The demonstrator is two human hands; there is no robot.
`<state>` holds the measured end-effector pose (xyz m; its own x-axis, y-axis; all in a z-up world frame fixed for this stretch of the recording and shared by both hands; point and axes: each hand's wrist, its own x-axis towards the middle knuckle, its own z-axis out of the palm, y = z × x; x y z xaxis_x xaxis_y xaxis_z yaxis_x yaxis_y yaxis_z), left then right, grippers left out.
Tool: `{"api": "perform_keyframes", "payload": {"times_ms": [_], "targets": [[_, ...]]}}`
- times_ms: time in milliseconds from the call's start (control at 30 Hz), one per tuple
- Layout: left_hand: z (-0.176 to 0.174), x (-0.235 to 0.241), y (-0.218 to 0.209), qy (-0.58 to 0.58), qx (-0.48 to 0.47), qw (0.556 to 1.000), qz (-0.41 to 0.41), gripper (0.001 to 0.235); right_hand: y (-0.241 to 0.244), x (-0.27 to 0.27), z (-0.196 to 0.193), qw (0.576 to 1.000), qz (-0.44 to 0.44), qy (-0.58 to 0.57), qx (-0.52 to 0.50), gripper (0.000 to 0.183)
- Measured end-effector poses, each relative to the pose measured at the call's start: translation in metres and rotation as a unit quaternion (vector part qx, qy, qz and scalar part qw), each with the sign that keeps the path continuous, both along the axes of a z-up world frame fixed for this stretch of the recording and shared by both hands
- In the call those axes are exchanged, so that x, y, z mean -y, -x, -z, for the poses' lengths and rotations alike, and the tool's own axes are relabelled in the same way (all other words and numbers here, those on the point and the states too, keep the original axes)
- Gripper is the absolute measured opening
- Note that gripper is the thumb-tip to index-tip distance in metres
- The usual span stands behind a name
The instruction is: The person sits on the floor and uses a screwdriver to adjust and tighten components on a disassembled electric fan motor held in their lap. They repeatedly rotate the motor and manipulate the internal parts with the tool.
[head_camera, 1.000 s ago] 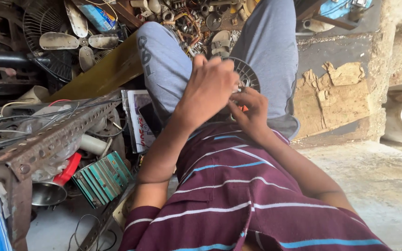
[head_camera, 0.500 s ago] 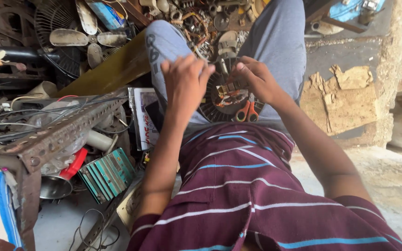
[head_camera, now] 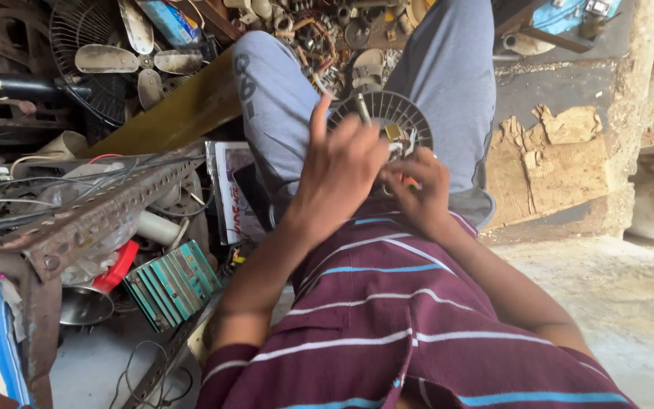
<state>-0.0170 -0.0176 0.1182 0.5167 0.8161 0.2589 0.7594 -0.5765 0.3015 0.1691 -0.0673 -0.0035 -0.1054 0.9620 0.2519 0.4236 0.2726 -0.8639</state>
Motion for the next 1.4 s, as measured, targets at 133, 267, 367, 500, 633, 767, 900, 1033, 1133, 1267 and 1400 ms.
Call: {"api": "perform_keyframes", "payload": {"times_ms": [133, 267, 367, 500, 633, 767, 900, 1033, 1133, 1267, 1400], "targets": [[0.035, -0.067, -0.021, 0.022, -0.008, 0.999, -0.049, 0.013, 0.005, -0.008, 0.003, 0.964, 0.045, 0.195, -0.177, 0.005], [0.071, -0.093, -0.006, 0.153, 0.020, 0.983, -0.101, 0.018, -0.002, -0.027, -0.016, 0.991, 0.074, -0.005, -0.109, 0.016], [0.072, -0.074, 0.015, 0.073, 0.058, 0.988, -0.126, 0.020, -0.015, -0.064, -0.019, 0.989, -0.104, -0.097, 0.046, 0.033], [0.038, -0.028, 0.036, 0.071, 0.070, 0.981, -0.164, 0.018, -0.011, -0.107, -0.010, 0.876, -0.173, 0.381, -0.239, 0.034], [0.024, 0.019, 0.024, 0.122, 0.071, 0.990, 0.000, 0.011, -0.013, -0.097, 0.000, 0.967, -0.139, 0.191, -0.089, 0.022], [0.012, 0.035, 0.010, 0.109, 0.006, 0.993, 0.034, 0.009, -0.007, -0.046, -0.004, 0.949, -0.087, -0.195, 0.231, 0.014], [-0.001, 0.025, 0.009, 0.029, -0.011, 0.999, 0.012, 0.011, -0.006, -0.002, -0.006, 0.986, -0.089, -0.110, 0.089, 0.018], [0.011, -0.031, -0.010, -0.004, 0.029, 1.000, -0.007, 0.012, 0.002, 0.000, -0.006, 0.987, 0.023, 0.139, -0.082, 0.009], [0.043, -0.076, -0.019, 0.145, 0.012, 0.989, -0.041, 0.013, 0.002, -0.004, -0.004, 0.924, 0.038, 0.283, -0.254, 0.009], [0.078, -0.096, -0.005, 0.156, 0.067, 0.984, -0.048, 0.012, -0.001, -0.012, -0.003, 0.833, 0.064, 0.400, -0.378, 0.011], [0.093, -0.092, 0.019, 0.206, 0.084, 0.969, -0.112, 0.015, -0.003, -0.006, -0.006, 0.827, 0.045, 0.364, -0.426, 0.006]]}}
